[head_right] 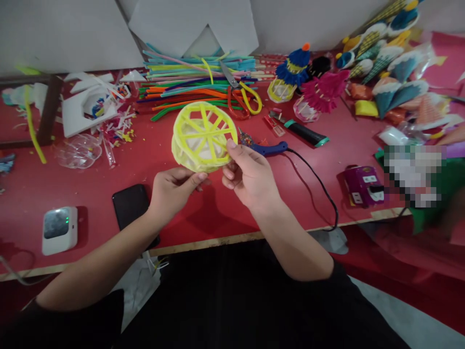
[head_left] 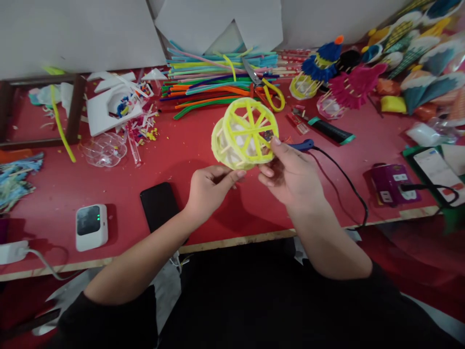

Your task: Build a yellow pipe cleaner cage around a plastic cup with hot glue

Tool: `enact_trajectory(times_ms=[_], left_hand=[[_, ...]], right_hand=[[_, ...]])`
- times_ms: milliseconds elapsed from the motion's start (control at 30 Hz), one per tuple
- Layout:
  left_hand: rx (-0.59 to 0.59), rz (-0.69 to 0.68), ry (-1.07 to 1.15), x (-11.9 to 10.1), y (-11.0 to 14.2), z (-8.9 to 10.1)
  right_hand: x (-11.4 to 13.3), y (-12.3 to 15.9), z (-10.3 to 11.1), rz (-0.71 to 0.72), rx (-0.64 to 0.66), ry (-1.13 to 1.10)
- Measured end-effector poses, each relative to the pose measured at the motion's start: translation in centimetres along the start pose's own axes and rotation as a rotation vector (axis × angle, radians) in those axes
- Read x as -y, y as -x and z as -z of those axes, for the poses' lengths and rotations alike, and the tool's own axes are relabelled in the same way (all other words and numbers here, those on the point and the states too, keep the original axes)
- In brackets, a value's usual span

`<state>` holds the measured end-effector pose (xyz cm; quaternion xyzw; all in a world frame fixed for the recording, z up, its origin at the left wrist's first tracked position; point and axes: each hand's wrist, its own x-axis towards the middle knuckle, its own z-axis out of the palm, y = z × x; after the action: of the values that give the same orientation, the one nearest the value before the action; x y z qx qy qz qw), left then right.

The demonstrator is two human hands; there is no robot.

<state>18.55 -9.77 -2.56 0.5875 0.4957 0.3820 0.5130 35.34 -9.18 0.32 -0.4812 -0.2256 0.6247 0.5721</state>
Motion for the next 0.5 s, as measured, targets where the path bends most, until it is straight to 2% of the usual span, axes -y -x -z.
enact_trajectory(times_ms=[100,233,367,433,500], left_hand=[[-0.013,-0.053,-0.056,0.4,0.1,0.3],[-0.014,-0.086,-0.404,1.3,-0.4,3.5],[-0.013,0.044,-1.062,1.9,-1.0,7.6],[-0.054,0.111,-1.172,1.9,-0.9,8.3],[-0.069,0.231,-1.288,1.9,-0.4,7.6]], right_hand=[[0.0,-0.2,0.2,0.036,-0.024,-0.025],[0.7,-0.8,1.7,0.125,-0.121,-0.087],[1.3,-1.0,3.2,0.162,-0.145,-0.122],[1.4,-0.9,3.6,0.176,-0.156,-0.136],[1.4,-0.8,3.7,0.187,-0.169,-0.139]])
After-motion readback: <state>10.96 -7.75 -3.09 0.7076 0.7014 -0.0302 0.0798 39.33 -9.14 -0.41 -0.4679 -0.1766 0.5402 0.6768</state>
